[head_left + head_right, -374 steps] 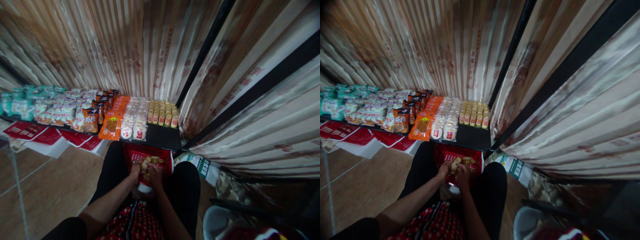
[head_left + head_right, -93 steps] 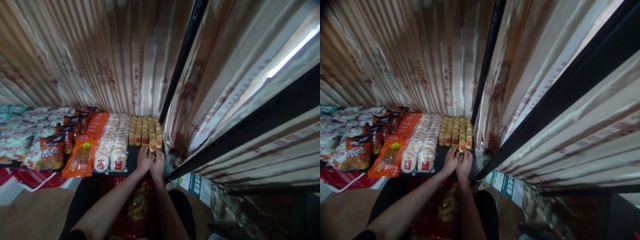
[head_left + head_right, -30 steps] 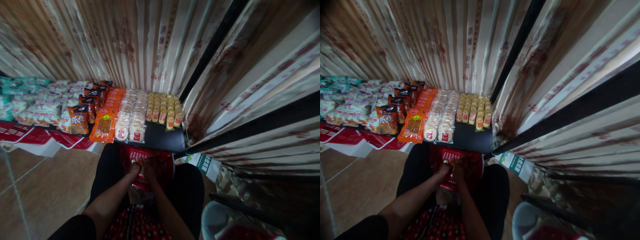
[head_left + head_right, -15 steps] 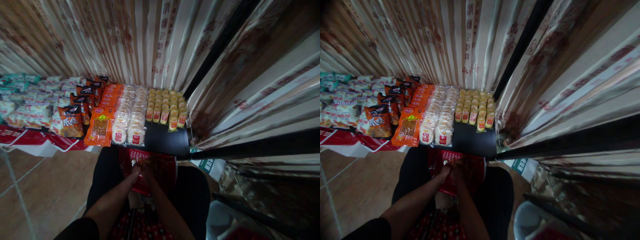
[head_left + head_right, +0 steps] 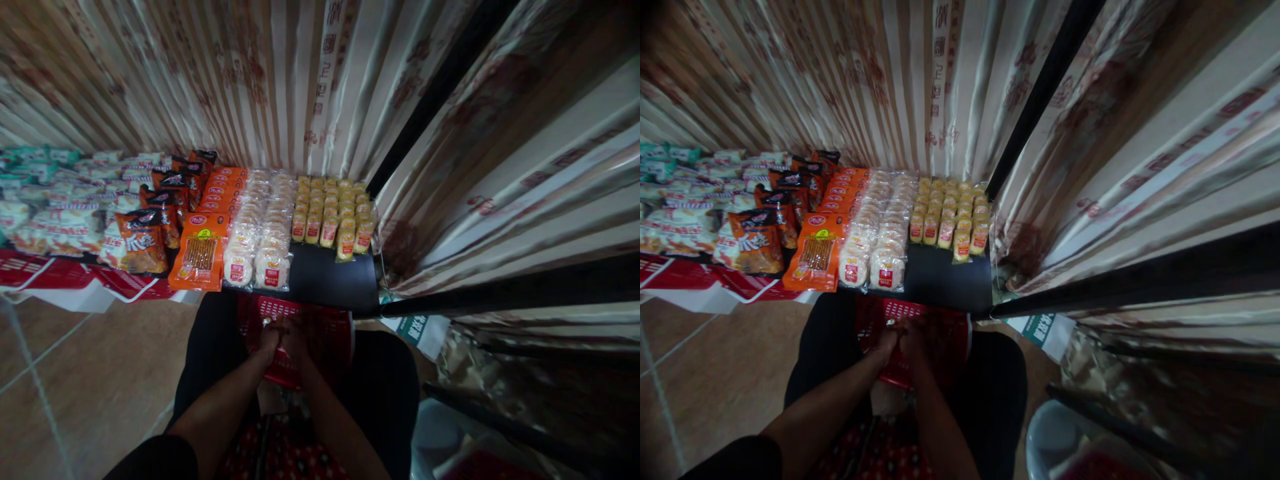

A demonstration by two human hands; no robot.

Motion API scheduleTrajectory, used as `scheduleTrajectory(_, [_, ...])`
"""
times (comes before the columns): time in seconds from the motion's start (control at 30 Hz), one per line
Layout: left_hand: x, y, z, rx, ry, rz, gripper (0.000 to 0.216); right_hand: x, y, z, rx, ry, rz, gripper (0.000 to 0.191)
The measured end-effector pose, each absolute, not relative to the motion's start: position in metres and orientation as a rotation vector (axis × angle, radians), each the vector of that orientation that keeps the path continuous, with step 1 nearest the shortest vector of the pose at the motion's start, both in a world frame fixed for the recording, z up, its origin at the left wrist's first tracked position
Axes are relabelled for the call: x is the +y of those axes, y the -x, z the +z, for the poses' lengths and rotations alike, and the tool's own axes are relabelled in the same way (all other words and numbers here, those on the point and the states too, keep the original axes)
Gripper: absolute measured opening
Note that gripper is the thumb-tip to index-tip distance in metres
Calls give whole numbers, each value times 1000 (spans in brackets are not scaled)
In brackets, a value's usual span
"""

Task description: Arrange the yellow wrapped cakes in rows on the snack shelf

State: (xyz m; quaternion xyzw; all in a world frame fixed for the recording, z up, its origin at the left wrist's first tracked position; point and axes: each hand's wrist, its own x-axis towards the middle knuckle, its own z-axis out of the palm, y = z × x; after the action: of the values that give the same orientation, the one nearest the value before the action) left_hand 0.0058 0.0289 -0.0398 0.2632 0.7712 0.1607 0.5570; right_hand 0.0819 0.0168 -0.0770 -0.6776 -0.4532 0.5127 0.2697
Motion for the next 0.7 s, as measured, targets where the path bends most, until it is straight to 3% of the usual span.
scheduleTrajectory(0.7, [29,8,-12,1818,-780,357,22,13,-80,-25,-1376,1953,1227,34])
